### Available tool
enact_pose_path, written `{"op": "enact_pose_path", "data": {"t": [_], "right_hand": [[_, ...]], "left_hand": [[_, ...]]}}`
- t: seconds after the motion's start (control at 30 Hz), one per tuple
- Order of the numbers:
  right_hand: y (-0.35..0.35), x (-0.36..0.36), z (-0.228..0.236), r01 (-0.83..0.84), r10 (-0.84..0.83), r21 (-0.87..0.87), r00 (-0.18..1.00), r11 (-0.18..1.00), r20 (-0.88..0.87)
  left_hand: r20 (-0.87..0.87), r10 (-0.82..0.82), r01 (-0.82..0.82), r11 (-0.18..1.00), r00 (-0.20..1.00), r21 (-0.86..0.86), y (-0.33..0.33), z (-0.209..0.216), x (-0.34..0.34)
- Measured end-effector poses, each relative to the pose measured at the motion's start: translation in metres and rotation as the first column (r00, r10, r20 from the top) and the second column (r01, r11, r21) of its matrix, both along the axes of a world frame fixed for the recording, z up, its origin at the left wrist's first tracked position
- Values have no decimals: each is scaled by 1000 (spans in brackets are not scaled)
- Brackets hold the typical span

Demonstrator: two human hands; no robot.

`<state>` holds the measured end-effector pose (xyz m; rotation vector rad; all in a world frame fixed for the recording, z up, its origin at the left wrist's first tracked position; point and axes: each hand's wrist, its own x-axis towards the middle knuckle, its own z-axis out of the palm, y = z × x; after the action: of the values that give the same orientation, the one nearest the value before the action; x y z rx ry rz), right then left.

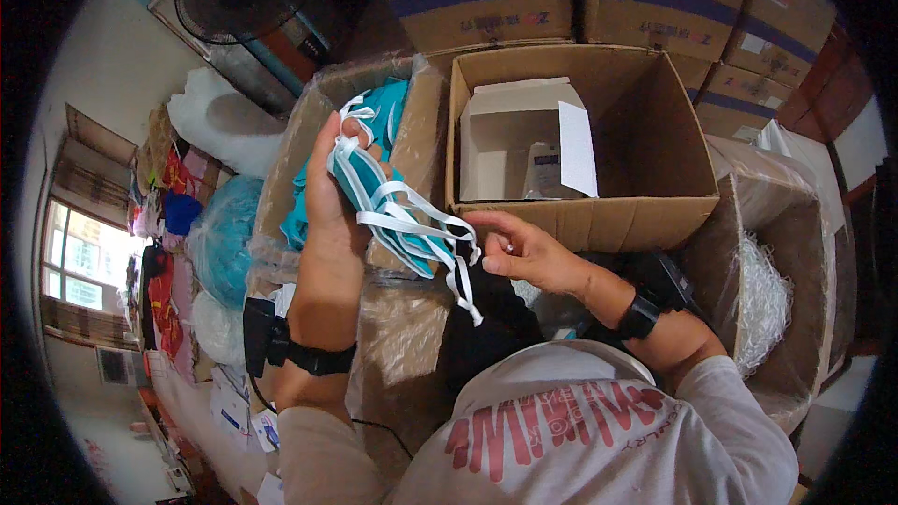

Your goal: Taking blue face masks from a pile and placing them into a small cardboard box.

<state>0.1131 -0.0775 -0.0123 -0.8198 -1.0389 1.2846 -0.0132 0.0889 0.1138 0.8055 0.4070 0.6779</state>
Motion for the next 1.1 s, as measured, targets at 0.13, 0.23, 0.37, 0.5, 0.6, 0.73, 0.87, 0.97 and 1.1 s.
{"op": "enact_pose_path", "data": {"t": [0.13, 0.23, 0.37, 0.5, 0.6, 0.73, 0.87, 0.97, 1.1], "right_hand": [[11, -4, 0, -25, 23, 19, 993, 1000, 120], [4, 2, 10, 28, -22, -63, 994, 998, 106], [-2, 5, -8, -179, 178, -298, 983, 938, -30], [-9, -7, -7, -316, 262, -331, 945, 889, -196], [-8, -10, -16, -365, 294, -310, 922, 878, -253], [-6, -13, -20, -337, 240, -333, 924, 881, -299], [-5, -7, -14, -311, 262, -360, 948, 880, -180], [-7, 3, -22, -422, 456, -410, 890, 809, -16], [-10, 13, -28, -277, 343, -205, 811, 939, 474]], "left_hand": [[78, -20, 21, 1000, 997, -18, 1, -3, 0], [37, 120, -119, 993, 992, -16, 4, -1, -2], [44, 183, -184, 983, 982, 5, 21, -4, -8], [41, 168, -171, 983, 985, 70, 32, -9, -13], [31, 261, -263, 959, 965, 107, 26, -9, -8], [56, 294, -299, 943, 954, 148, 28, -9, -9], [-30, 431, -408, 871, 902, 273, 36, -10, -21], [-151, 609, -387, 655, 778, 649, 42, -10, -34], [-263, 775, 148, 218, 574, 965, 26, -14, -45]]}}
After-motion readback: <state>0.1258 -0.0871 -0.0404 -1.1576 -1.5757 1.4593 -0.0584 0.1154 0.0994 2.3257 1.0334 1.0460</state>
